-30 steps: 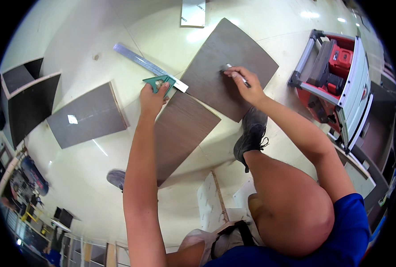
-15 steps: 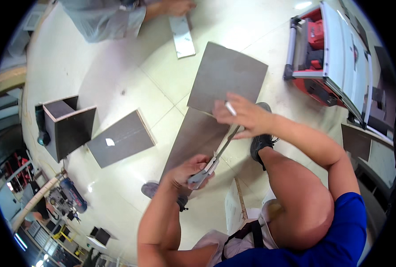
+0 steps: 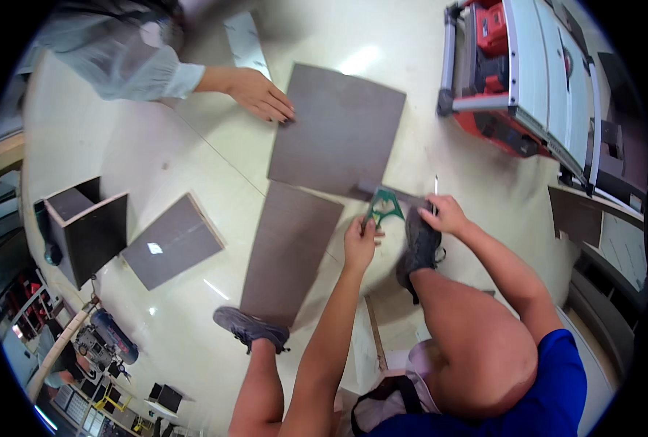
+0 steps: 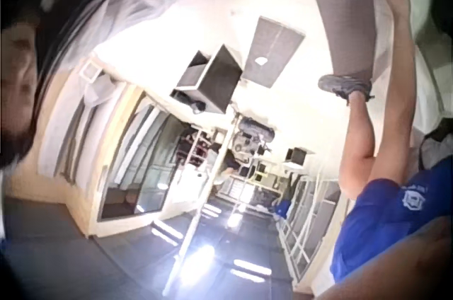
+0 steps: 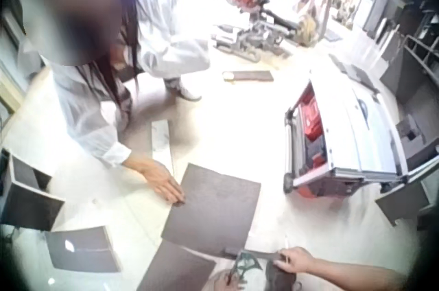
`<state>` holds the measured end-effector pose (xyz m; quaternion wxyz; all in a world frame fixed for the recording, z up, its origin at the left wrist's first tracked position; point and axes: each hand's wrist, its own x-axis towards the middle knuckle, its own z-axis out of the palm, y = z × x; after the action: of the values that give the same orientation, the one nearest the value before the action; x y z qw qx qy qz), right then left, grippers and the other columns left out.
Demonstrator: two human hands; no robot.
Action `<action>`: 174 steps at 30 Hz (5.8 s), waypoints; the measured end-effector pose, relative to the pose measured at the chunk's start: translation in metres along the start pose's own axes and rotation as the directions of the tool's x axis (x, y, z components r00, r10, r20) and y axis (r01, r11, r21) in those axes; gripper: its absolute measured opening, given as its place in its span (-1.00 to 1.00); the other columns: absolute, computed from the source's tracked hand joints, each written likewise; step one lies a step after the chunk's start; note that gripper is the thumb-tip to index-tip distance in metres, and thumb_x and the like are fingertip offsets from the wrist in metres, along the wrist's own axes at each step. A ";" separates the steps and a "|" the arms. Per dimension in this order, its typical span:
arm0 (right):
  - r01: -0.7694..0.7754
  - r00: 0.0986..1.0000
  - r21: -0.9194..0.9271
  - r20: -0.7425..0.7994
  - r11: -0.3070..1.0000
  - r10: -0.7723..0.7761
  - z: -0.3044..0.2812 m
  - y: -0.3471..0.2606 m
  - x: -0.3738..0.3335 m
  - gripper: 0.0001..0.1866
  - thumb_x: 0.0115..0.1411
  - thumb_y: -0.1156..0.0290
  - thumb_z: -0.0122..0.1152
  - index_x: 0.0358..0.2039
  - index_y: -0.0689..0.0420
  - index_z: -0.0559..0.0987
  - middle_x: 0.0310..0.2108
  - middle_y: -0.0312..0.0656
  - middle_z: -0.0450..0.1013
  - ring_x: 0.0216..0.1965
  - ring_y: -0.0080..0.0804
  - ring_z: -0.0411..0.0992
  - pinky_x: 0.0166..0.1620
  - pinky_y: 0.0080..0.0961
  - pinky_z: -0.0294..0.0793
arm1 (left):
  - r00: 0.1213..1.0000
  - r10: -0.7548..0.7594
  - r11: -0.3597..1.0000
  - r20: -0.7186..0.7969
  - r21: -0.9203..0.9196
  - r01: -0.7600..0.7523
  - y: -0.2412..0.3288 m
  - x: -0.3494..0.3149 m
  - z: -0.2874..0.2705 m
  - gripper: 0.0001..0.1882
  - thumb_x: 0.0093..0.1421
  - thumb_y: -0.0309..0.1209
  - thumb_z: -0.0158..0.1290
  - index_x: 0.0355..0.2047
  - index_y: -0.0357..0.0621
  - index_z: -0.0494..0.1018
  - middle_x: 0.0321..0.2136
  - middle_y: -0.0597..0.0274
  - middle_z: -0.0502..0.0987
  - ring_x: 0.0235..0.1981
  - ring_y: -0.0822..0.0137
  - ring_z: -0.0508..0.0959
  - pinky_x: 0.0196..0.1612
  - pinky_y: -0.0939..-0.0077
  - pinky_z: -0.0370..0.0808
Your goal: The person sits on the floor and uses a combination square and a pencil to mark lines on several brown boards. They measure and mark multiple boards, repositioning them as needed to draw straight lines.
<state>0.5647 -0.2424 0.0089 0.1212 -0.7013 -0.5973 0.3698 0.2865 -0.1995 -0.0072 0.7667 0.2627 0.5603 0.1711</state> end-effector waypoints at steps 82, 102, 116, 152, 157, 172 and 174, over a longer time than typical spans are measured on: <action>0.130 0.957 -0.108 0.274 0.986 -0.097 0.060 -0.106 0.157 -0.43 0.30 0.26 0.09 0.25 0.29 0.37 -0.42 0.12 0.54 -0.38 0.12 0.54 -0.26 -0.01 0.56 | 0.900 0.326 0.390 -0.290 0.908 0.151 0.110 0.044 -0.150 -0.66 0.29 -0.12 0.15 -0.17 -0.15 0.48 -0.23 0.09 0.63 -0.21 0.00 0.64 -0.18 0.06 0.56; 0.180 0.950 -0.231 0.293 0.956 -0.108 0.065 -0.114 0.152 -0.36 0.33 0.25 0.08 0.30 0.39 0.29 -0.47 0.11 0.53 -0.46 0.10 0.55 -0.32 -0.05 0.58 | 0.711 0.703 0.203 0.022 0.952 -0.231 0.083 0.098 -0.069 -0.39 0.17 -0.16 0.29 0.17 -0.15 0.44 -0.14 0.16 0.55 -0.09 0.07 0.54 -0.11 0.10 0.46; 0.163 0.952 -0.327 0.301 0.931 -0.061 0.056 -0.123 0.158 -0.35 0.29 0.17 0.12 0.29 0.28 0.32 -0.41 0.07 0.55 -0.42 0.05 0.57 -0.32 -0.06 0.59 | 0.788 0.611 0.058 0.078 0.988 -0.142 0.095 0.099 -0.070 -0.34 0.18 -0.16 0.26 0.25 -0.07 0.41 -0.21 0.25 0.50 -0.13 0.17 0.54 -0.17 0.16 0.48; 0.588 0.792 -0.115 0.283 0.801 -0.541 0.031 -0.138 0.222 -0.26 0.03 0.37 0.26 0.28 0.16 0.35 0.22 -0.07 0.40 0.35 0.04 0.25 0.40 0.16 0.14 | 0.828 0.560 0.101 0.002 0.992 -0.071 0.108 0.097 -0.074 -0.32 0.07 -0.14 0.33 0.21 0.01 0.47 -0.26 0.28 0.53 -0.15 0.21 0.58 -0.22 0.22 0.57; 0.601 0.779 -0.185 0.353 0.778 -0.518 0.029 -0.139 0.224 -0.22 0.07 0.41 0.29 0.34 0.14 0.29 0.27 -0.11 0.36 0.39 -0.04 0.21 0.40 0.13 0.15 | 0.844 0.537 0.113 -0.007 0.992 -0.064 0.112 0.095 -0.074 -0.33 0.07 -0.14 0.34 0.19 0.02 0.48 -0.25 0.28 0.54 -0.14 0.21 0.59 -0.20 0.21 0.59; 0.646 0.731 -0.284 0.499 0.709 -0.466 0.027 -0.131 0.222 -0.12 0.09 0.59 0.24 0.44 0.07 0.17 0.45 -0.22 0.16 0.50 -0.12 0.02 0.46 0.15 0.03 | 0.844 0.536 0.108 0.011 0.991 -0.081 0.113 0.096 -0.078 -0.38 0.05 -0.14 0.36 0.13 0.03 0.49 -0.26 0.28 0.55 -0.15 0.19 0.61 -0.20 0.22 0.62; 0.645 0.732 -0.298 0.506 0.703 -0.457 0.027 -0.131 0.222 -0.11 0.09 0.60 0.24 0.45 0.07 0.16 0.45 -0.22 0.16 0.51 -0.11 0.01 0.46 0.15 0.03 | 0.841 0.541 0.109 0.014 0.990 -0.087 0.113 0.097 -0.077 -0.39 0.05 -0.14 0.36 0.12 0.03 0.50 -0.27 0.28 0.54 -0.15 0.19 0.61 -0.20 0.23 0.63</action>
<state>0.4512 -0.0104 -0.0127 -0.0622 -0.4027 -0.8634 0.2976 0.2470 -0.0384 -0.0322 0.2506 0.7646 0.5935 -0.0163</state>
